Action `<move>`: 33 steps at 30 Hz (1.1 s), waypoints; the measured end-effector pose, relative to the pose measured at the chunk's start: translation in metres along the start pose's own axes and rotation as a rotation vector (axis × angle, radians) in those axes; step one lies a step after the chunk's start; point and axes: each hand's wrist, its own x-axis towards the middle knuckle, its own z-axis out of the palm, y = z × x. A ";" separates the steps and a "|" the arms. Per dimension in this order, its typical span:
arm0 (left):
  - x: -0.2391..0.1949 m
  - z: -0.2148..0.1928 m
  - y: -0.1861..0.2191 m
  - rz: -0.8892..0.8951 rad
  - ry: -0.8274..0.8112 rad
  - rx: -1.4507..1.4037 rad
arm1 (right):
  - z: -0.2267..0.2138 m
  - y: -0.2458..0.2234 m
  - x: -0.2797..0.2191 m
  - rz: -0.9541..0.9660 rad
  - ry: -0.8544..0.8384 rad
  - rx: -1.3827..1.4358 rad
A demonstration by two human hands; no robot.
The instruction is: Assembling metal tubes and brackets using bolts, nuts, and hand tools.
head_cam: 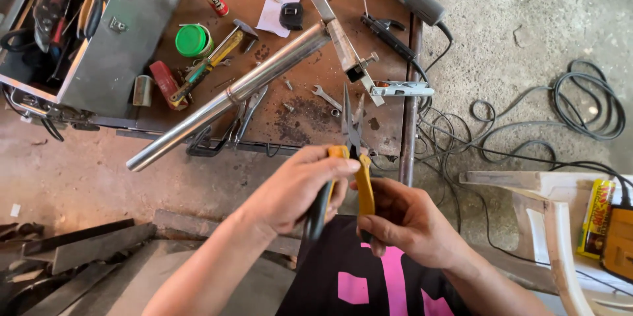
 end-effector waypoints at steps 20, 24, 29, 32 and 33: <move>0.020 0.012 0.046 -0.006 0.064 0.121 | 0.016 -0.031 0.016 -0.148 0.076 0.118; 0.020 0.019 0.052 -0.036 0.117 0.156 | 0.016 -0.036 0.015 -0.130 0.044 0.193; 0.021 0.021 0.055 -0.022 0.104 0.162 | 0.015 -0.039 0.016 -0.120 0.040 0.218; 0.021 0.022 0.056 -0.039 0.103 0.144 | 0.014 -0.040 0.015 -0.114 0.027 0.260; 0.021 0.024 0.055 -0.052 0.115 0.136 | 0.014 -0.040 0.015 -0.110 0.016 0.291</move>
